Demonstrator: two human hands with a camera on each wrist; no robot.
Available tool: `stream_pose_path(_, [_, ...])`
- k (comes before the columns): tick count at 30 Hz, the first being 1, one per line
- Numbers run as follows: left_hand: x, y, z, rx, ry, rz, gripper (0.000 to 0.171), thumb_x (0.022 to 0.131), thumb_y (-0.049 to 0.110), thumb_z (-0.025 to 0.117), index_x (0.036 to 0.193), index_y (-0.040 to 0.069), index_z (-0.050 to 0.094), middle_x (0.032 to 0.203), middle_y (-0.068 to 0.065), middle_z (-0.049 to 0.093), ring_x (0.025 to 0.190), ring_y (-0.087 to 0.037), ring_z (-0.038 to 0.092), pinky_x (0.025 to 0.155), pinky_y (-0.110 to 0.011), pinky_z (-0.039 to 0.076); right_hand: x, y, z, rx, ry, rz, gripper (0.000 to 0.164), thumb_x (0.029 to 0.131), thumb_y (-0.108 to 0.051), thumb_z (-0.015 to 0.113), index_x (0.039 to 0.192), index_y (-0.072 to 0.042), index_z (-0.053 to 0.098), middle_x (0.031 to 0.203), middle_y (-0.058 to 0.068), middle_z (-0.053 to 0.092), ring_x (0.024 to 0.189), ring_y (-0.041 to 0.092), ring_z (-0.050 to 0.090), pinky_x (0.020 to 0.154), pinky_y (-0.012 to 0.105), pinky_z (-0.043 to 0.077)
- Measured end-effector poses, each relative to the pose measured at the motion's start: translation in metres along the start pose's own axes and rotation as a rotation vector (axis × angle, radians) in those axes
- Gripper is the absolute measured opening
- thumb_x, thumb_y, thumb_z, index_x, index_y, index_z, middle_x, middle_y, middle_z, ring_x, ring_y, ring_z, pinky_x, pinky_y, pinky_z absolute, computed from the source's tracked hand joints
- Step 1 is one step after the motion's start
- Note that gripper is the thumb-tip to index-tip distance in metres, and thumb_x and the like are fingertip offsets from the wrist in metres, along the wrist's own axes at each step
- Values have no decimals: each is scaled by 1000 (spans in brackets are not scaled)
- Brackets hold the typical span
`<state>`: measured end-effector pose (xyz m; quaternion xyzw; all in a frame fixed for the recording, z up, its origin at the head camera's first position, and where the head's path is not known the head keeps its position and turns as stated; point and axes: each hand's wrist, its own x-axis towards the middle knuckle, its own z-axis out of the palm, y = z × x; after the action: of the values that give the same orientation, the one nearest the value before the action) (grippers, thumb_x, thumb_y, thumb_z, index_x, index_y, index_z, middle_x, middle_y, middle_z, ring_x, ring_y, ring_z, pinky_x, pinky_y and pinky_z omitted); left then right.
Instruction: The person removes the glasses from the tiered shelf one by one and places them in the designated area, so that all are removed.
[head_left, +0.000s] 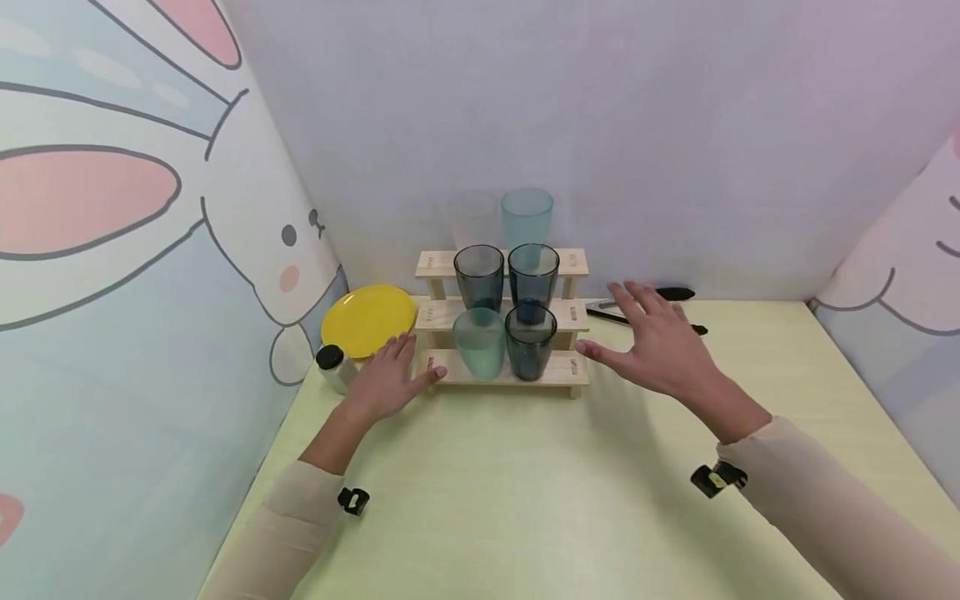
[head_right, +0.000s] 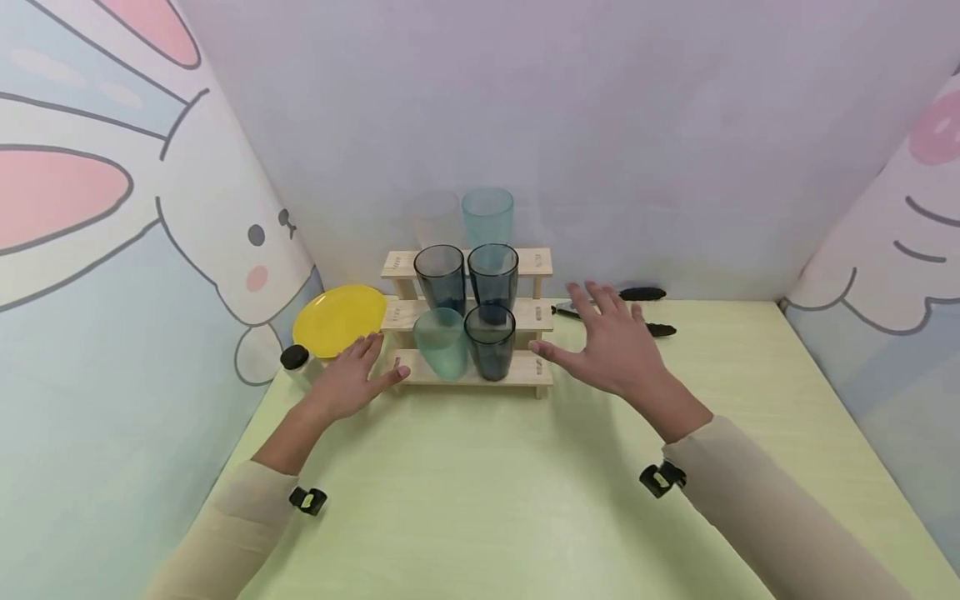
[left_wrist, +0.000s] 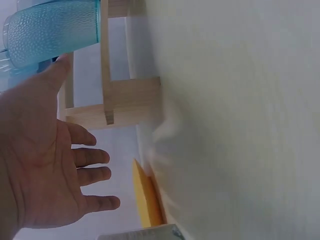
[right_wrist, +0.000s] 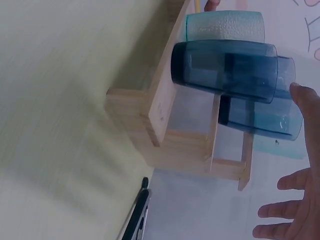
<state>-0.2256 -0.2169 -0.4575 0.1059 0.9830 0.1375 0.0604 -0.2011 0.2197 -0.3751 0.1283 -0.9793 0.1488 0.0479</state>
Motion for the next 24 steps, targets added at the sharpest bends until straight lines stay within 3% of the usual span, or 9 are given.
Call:
stream_pose_path(4, [2,-3,6,-55,-31,16,115,102,87,44,175,0,24,183,-23,23,170,-45,25,134,-64,29,7,-14,9,46,-6,-12,116,96,-83,63,178,-13,22,180,26,30,163,54,33,119,75,43])
stream_pose_path(7, [4,-4,10,-79,-38,23,115,102,86,47,175,1,23,183,-24,23,170,-44,25,134,-62,30,11,-24,15,84,-17,-14,117,94,-86,63,178,-14,23,179,25,33,160,53,39,107,74,53])
stream_pose_path(18, [5,-2,15,-91,-55,26,110,104,80,53,176,3,21,183,-21,25,170,-44,26,132,-64,34,24,-49,37,240,-8,-33,113,91,-80,74,172,-10,38,170,26,48,154,52,49,117,72,47])
stream_pose_path(24, [9,-4,18,-112,-66,17,110,104,79,53,177,4,19,184,-20,25,170,-43,27,132,-63,35,30,-54,47,332,19,-59,105,90,-72,82,164,-6,48,155,21,64,137,45,66,109,64,56])
